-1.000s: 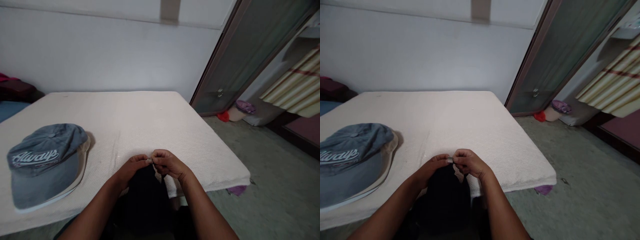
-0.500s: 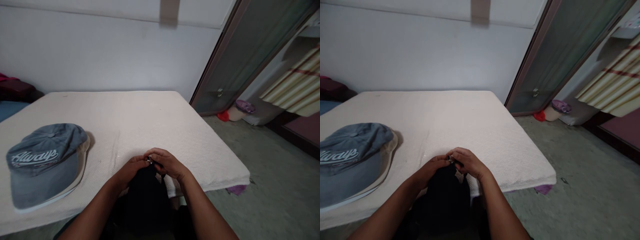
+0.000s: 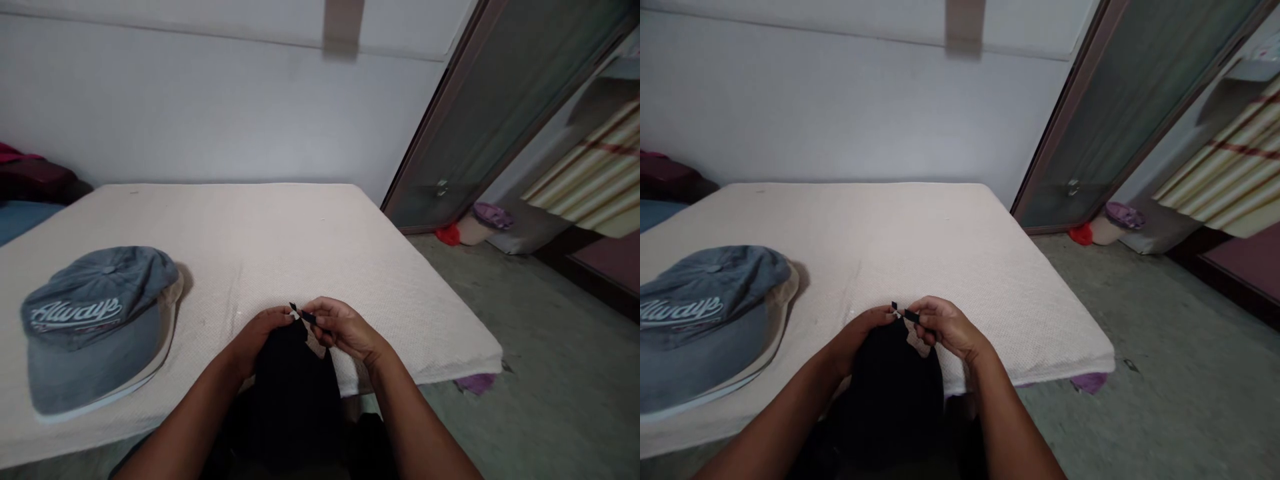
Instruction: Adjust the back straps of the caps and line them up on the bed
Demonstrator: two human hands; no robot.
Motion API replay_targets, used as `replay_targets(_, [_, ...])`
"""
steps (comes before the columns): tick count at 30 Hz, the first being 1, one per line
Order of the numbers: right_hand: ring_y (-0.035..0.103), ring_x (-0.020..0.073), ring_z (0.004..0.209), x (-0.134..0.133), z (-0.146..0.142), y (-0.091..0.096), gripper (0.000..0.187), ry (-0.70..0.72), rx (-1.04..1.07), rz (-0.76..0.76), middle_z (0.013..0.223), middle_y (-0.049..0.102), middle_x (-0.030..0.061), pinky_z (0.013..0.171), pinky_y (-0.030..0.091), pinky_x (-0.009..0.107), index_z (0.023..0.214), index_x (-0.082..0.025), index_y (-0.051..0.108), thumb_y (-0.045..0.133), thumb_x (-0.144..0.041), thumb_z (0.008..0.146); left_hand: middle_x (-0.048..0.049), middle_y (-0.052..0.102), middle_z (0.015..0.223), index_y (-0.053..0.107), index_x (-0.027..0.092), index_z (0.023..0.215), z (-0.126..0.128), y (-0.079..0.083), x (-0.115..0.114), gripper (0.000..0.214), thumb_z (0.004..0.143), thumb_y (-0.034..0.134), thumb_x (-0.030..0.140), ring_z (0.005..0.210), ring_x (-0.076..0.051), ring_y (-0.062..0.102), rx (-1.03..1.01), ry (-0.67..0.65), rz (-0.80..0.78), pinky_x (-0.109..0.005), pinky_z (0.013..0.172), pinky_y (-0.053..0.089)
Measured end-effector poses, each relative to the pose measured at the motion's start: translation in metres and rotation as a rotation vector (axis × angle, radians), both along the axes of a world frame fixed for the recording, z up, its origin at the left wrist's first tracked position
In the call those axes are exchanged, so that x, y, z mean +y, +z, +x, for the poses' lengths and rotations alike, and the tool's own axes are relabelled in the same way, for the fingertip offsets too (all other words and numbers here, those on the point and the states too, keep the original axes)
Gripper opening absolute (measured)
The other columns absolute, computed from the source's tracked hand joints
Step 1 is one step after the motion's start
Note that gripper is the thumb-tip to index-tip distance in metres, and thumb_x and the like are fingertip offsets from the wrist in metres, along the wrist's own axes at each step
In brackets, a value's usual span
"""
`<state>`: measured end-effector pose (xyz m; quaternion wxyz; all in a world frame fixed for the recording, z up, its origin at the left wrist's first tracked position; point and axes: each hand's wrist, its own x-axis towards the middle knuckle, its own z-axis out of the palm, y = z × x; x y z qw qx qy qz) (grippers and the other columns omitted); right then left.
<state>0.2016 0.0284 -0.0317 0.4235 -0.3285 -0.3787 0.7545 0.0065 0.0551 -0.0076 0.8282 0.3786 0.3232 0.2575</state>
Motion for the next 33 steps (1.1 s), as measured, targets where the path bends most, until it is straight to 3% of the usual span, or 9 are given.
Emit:
replay_targets(5, [0.048, 0.0059, 0.053, 0.0011, -0.0057, 0.0016, 0.023, 0.016, -0.016, 0.055, 0.073, 0.058, 0.0011, 0.042, 0.024, 0.017, 0.097, -0.017, 0.062, 0.064, -0.019, 0.074, -0.0043, 0.068, 0.069, 0.068, 0.014, 0.078, 0.0007, 0.0010, -0.0030, 0.012, 0.071, 0.065, 0.024, 0.057, -0.012, 0.057, 0.135, -0.016, 0.003, -0.022, 0.057, 0.041])
replay_targets(13, [0.040, 0.0043, 0.043, 0.0021, -0.0047, 0.0042, 0.021, 0.043, -0.156, 0.104, 0.057, 0.055, -0.0034, 0.039, 0.021, 0.016, 0.099, -0.017, 0.060, 0.062, -0.022, 0.078, -0.0014, 0.066, 0.064, 0.068, 0.015, 0.078, 0.0018, -0.0025, -0.0041, 0.012, 0.069, 0.066, 0.023, 0.047, -0.008, 0.050, 0.272, -0.035, 0.079, -0.020, 0.046, 0.033])
replay_targets(19, [0.038, 0.0037, 0.040, 0.0010, -0.0045, 0.0077, 0.020, 0.074, -0.207, 0.083, 0.056, 0.055, -0.0040, 0.038, 0.024, 0.016, 0.100, -0.017, 0.059, 0.060, -0.026, 0.081, -0.0035, 0.067, 0.068, 0.069, 0.015, 0.080, 0.0006, -0.0039, -0.0045, 0.014, 0.070, 0.067, 0.024, 0.059, -0.014, 0.059, 0.190, -0.091, 0.054, -0.024, 0.058, 0.041])
replay_targets(23, [0.045, 0.0060, 0.043, 0.0021, -0.0040, 0.0063, 0.024, 0.060, -0.228, 0.114, 0.057, 0.055, -0.0040, 0.042, 0.032, 0.018, 0.099, -0.016, 0.059, 0.060, -0.033, 0.082, -0.0067, 0.070, 0.074, 0.070, 0.013, 0.082, 0.0004, -0.0014, -0.0047, 0.016, 0.072, 0.065, 0.025, 0.067, -0.017, 0.063, 0.099, -0.106, 0.036, -0.027, 0.067, 0.044])
replay_targets(28, [0.054, 0.0098, 0.050, 0.0005, -0.0011, 0.0028, 0.027, 0.078, -0.244, 0.156, 0.064, 0.057, -0.0003, 0.048, 0.041, 0.023, 0.093, -0.014, 0.059, 0.055, -0.039, 0.085, -0.0049, 0.069, 0.068, 0.070, 0.013, 0.077, -0.0010, -0.0021, -0.0037, 0.015, 0.070, 0.068, 0.027, 0.059, -0.015, 0.060, 0.128, -0.050, -0.001, -0.026, 0.063, 0.044])
replay_targets(33, [0.048, 0.0080, 0.051, -0.0016, 0.0010, 0.0023, 0.022, 0.043, -0.205, 0.079, 0.064, 0.054, -0.0011, 0.047, 0.036, 0.020, 0.095, -0.014, 0.060, 0.055, -0.033, 0.084, -0.0060, 0.069, 0.070, 0.070, 0.013, 0.079, 0.0004, -0.0049, -0.0039, 0.017, 0.069, 0.069, 0.027, 0.063, -0.017, 0.062, 0.161, -0.027, -0.010, -0.027, 0.064, 0.044])
